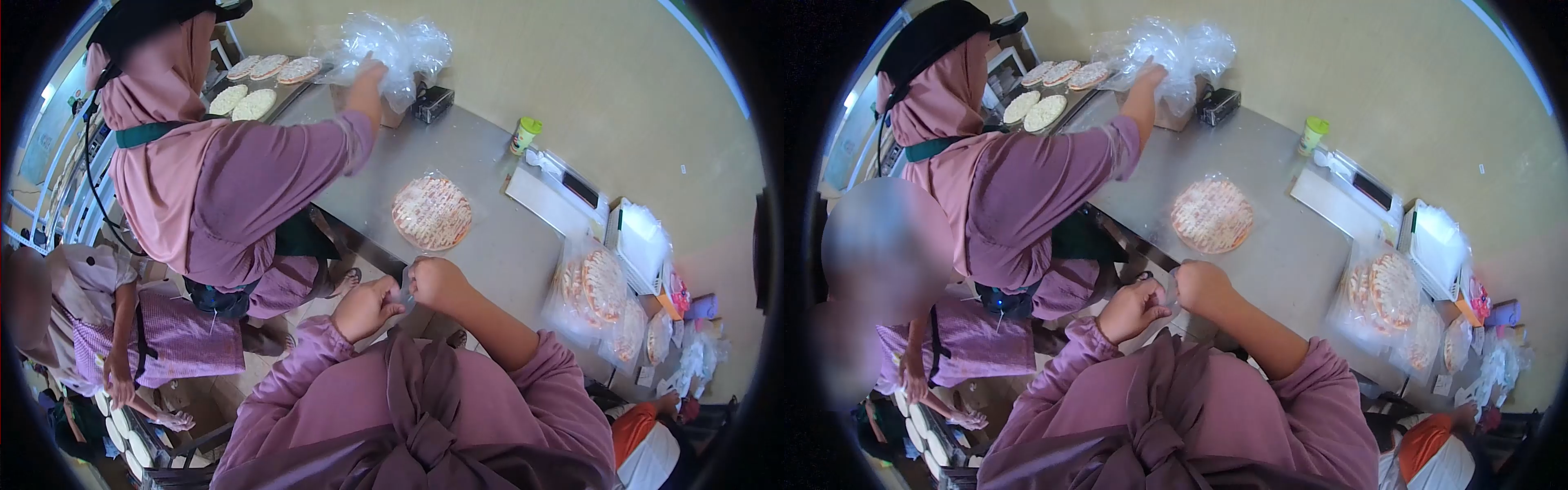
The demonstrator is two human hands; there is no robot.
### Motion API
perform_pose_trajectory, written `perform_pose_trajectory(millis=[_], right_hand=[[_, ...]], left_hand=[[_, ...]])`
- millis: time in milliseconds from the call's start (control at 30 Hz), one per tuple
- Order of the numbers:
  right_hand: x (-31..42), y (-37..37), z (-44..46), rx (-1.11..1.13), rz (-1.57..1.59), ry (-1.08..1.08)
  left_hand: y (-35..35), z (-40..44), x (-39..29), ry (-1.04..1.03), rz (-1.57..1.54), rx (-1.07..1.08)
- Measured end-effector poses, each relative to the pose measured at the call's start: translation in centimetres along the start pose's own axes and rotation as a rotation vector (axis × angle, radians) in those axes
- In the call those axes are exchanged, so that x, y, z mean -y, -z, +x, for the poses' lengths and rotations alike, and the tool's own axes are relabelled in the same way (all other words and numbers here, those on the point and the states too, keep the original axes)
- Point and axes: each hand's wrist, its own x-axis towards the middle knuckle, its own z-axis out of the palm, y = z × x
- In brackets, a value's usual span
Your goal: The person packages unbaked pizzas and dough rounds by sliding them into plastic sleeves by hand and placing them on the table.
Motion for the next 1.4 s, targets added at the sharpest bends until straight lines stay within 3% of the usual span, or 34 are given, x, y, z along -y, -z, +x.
perform_pose_trajectory(millis=[100,167,300,367,600,667,800,867,900,967,1000,1067,1167,1333,1400], right_hand=[[-1.4,-1.3,-0.5,-0.051,0.111,0.036],[-1.6,-1.3,-0.6,0.031,0.164,-0.022],[-2.4,-3.0,-1.3,-0.052,0.247,0.065],[-2.7,-3.2,-1.6,0.03,0.232,0.025],[-5.2,-2.3,-3.0,0.077,0.316,-0.062],[-6.3,-2.6,-3.2,0.06,0.408,-0.125],[-8.5,-2.8,-3.1,0.106,0.39,-0.087],[-9.8,-1.6,-2.5,0.401,1.075,-0.53],[-11.0,-1.8,-2.4,0.407,1.079,-0.53],[-13.9,-3.8,-1.6,-0.087,1.531,-0.715],[-14.9,-4.6,-1.2,-0.094,1.533,-0.73],[-16.8,-6.2,-0.3,-0.484,1.676,-0.918],[-19.1,-9.0,1.4,-0.435,1.849,-0.997],[-18.0,-7.8,3.8,-0.396,1.853,-1.011],[-17.3,-6.9,4.7,-0.37,1.819,-1.045]], left_hand=[[-0.8,-0.3,-1.4,0.034,-0.147,-0.166],[-1.2,-0.4,-1.2,-0.132,0.152,-0.138],[-2.0,-0.4,0.1,-0.058,0.269,-0.063],[-2.2,-0.1,0.4,0.463,0.373,0.182],[-4.5,-3.3,4.6,0.462,0.349,-0.043],[-5.0,-3.7,5.2,0.327,0.199,-0.074],[-5.4,-3.8,4.4,0.291,-0.029,-0.104],[-5.4,-3.9,4.4,0.305,-0.04,-0.127],[-5.5,-4.1,4.4,0.31,-0.04,-0.125],[-5.7,-4.5,4.7,0.366,0.039,-0.205],[-5.6,-4.6,4.5,0.365,0.032,-0.191],[-5.3,-5.0,4.2,0.457,-0.058,-0.229],[-5.2,-5.6,4.2,0.438,-0.019,-0.251],[-5.1,-6.8,4.2,0.472,0.019,-0.279],[-4.9,-7.2,3.8,0.534,-0.101,-0.3]])
